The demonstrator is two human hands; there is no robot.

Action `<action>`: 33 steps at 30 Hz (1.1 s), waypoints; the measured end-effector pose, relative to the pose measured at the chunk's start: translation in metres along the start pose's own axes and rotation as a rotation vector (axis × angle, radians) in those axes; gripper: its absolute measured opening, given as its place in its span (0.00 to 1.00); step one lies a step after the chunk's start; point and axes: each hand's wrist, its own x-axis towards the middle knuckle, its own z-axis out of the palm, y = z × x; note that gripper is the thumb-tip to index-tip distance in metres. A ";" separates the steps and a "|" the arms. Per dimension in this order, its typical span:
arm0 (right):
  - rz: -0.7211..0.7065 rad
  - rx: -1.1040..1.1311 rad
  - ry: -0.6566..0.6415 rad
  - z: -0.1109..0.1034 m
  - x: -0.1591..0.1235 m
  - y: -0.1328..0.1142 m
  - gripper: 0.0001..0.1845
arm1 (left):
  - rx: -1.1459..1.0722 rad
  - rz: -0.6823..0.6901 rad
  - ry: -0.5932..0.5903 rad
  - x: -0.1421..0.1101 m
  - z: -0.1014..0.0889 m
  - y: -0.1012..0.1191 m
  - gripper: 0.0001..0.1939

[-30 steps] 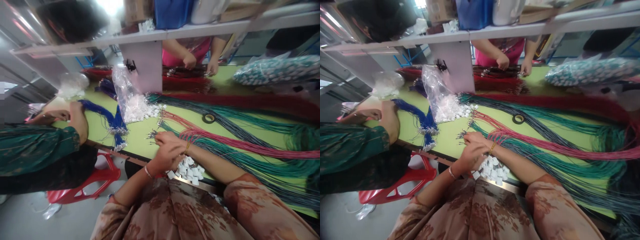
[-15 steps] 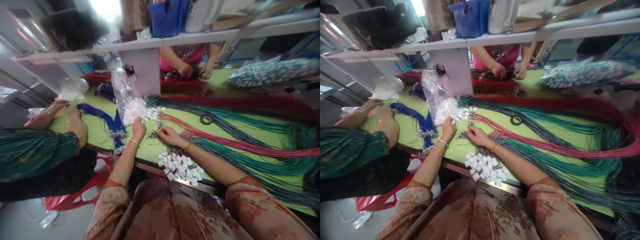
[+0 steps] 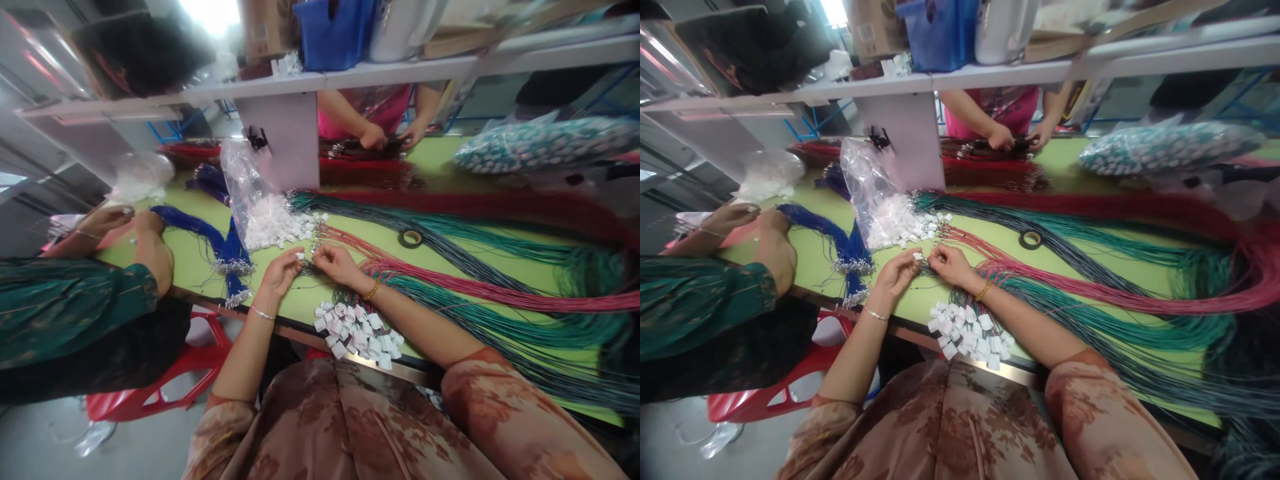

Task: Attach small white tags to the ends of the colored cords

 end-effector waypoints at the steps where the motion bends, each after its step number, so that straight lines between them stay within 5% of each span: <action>1: 0.003 -0.023 0.002 -0.001 -0.001 0.000 0.08 | -0.026 -0.015 -0.022 -0.001 0.001 -0.001 0.14; 10: 0.051 -0.073 -0.090 -0.007 -0.001 -0.002 0.08 | -0.032 0.006 -0.099 -0.008 0.011 -0.005 0.11; 17: 0.005 -0.210 -0.101 -0.003 -0.004 -0.001 0.09 | 0.209 0.103 0.009 -0.010 0.017 -0.016 0.15; 23: -0.116 -0.493 -0.065 -0.003 -0.010 -0.010 0.09 | 0.067 0.136 0.175 -0.010 0.026 -0.035 0.11; 33: -0.066 -0.624 -0.159 0.000 -0.020 -0.013 0.09 | 0.241 0.192 0.160 -0.013 0.022 -0.048 0.14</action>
